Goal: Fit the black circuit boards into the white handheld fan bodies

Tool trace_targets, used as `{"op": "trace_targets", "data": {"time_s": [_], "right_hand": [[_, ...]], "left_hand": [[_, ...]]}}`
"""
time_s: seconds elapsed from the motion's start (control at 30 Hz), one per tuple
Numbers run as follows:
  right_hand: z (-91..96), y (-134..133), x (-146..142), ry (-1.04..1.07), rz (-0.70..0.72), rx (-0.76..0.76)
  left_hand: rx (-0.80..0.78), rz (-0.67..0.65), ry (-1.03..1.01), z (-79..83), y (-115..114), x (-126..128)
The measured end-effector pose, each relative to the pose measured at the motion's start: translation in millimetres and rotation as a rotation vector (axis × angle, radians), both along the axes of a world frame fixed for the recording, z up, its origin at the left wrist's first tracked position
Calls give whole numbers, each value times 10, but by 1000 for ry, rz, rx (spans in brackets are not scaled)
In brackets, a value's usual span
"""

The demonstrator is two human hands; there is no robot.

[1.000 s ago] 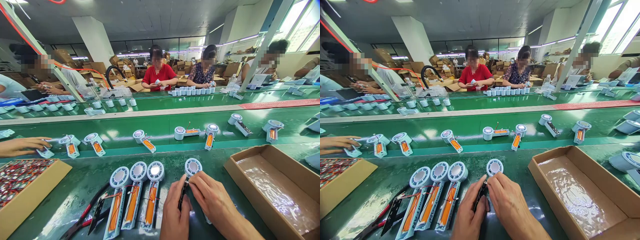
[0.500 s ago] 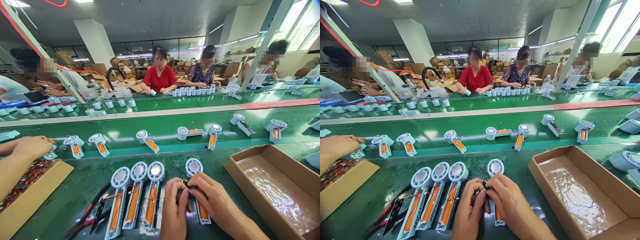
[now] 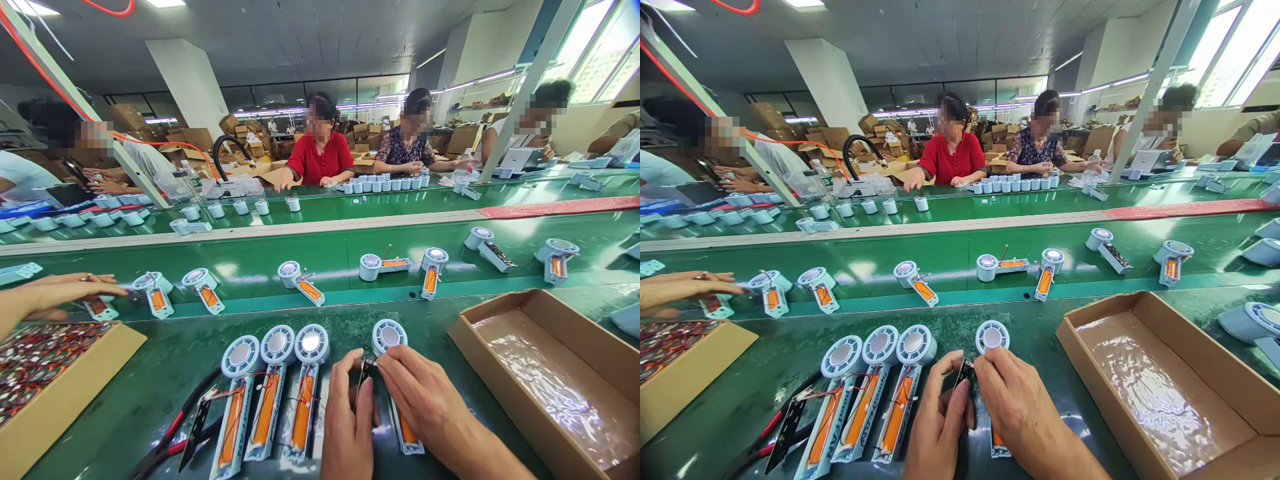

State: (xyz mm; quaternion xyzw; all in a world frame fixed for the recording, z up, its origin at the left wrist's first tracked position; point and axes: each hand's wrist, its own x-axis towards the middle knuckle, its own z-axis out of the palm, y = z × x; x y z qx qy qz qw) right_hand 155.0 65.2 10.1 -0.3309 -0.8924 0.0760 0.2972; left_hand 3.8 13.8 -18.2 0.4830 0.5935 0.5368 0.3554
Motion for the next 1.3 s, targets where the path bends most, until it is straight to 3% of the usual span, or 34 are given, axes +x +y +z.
{"op": "trace_targets", "data": {"time_s": [0.13,0.27,0.63,1.0,1.3], "right_hand": [[52,6,-54,-77,-46,3],[99,20,-82,-143,-60,55],[148,39,-68,-140,14,87],[102,37,-114,-99,-22,46],[73,31,-86,-80,18,53]], "left_hand": [[84,9,218,-59,-17,5],[147,-2,296,-98,-28,32],[232,32,404,-220,-49,70],[222,58,388,-228,-49,79],[293,-56,416,-241,-44,42]]}}
